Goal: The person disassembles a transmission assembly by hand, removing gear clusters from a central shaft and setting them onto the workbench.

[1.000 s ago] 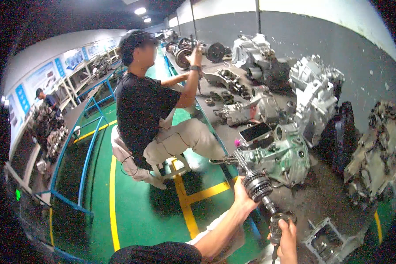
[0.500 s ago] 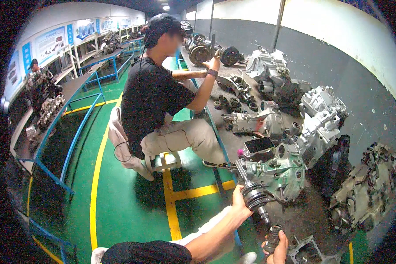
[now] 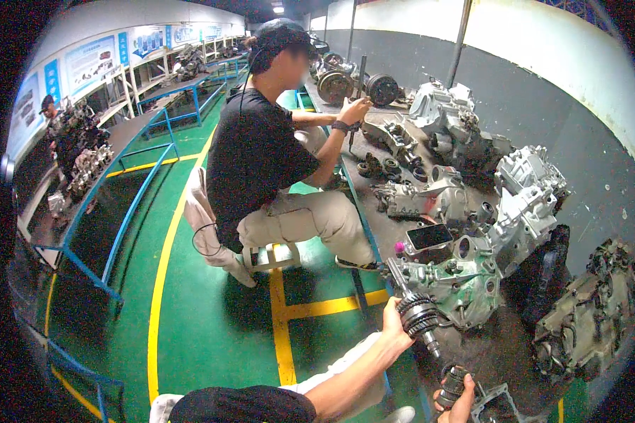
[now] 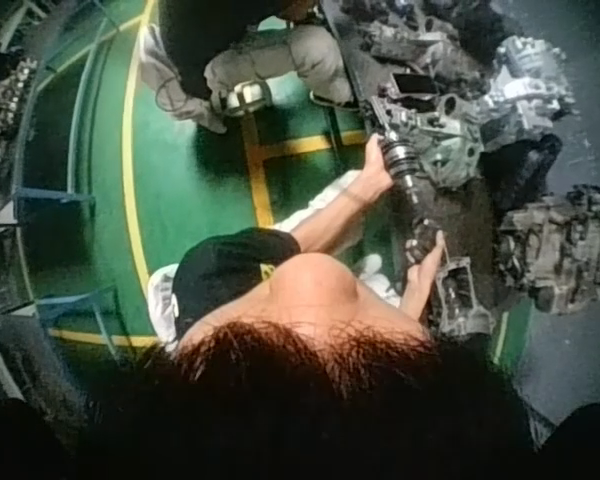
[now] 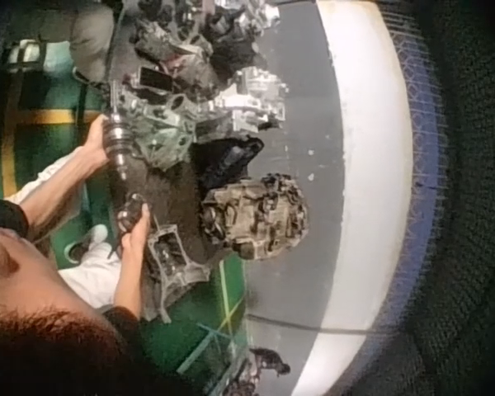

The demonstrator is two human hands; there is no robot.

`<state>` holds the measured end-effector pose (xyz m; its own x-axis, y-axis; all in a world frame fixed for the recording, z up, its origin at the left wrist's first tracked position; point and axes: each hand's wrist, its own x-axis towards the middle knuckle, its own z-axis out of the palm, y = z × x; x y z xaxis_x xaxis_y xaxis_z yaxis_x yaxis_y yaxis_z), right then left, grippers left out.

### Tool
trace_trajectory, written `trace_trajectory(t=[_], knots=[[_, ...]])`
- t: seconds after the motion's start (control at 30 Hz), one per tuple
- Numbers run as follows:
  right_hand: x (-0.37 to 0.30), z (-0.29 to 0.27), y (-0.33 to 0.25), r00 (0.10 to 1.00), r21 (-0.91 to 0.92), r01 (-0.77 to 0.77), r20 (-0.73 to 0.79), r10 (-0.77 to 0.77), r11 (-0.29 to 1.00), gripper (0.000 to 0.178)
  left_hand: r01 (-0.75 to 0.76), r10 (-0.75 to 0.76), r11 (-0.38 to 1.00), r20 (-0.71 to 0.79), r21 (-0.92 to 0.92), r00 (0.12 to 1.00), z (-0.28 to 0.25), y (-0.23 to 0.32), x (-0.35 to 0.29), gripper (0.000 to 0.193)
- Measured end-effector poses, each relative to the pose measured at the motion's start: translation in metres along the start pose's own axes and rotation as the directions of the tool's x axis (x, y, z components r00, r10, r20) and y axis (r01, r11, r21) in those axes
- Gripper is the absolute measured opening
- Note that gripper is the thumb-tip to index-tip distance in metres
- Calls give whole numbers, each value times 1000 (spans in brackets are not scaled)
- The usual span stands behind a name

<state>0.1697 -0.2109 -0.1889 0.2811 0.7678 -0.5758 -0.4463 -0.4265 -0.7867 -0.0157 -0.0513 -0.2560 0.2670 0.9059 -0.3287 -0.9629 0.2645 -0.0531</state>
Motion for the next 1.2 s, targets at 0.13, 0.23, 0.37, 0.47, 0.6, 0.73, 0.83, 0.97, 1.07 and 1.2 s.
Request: trace_trajectory(t=[0.13,0.23,0.37,0.47,0.6,0.73,0.83,0.97,1.07,1.2], knots=[[-1,3,4,1000,-28,8,-6,-9,1000,35,5,-5,1000,5,-15,1000,-4,0,2,43],[6,-3,7,1000,-42,20,-5,-20,999,35,5,-5,999,2,-34,1000,-8,1,6,43],[2,4,7,994,-33,29,-100,-32,999,37,-4,4,1000,9,-20,1000,-6,1,-2,43],[0,-2,8,996,-24,34,-85,-36,999,38,3,-3,1000,11,-21,1000,-14,-1,1,44],[23,-42,32,983,98,178,29,-182,979,36,36,-36,999,-18,22,999,-10,-17,2,40],[13,-22,17,959,-46,218,195,-205,975,31,7,-8,1000,-130,-12,991,-5,-5,1,37],[11,-11,21,935,-99,220,304,-181,971,38,-9,8,1000,37,28,999,4,4,-2,25],[19,-13,26,939,-189,181,324,-113,965,47,86,-79,996,209,-25,975,19,-3,1,23],[21,-12,21,918,-256,232,377,-124,939,48,218,-192,976,385,-27,903,15,-13,4,22],[18,-12,20,934,-273,165,353,-62,948,51,115,-125,989,113,96,986,6,-18,4,42]])
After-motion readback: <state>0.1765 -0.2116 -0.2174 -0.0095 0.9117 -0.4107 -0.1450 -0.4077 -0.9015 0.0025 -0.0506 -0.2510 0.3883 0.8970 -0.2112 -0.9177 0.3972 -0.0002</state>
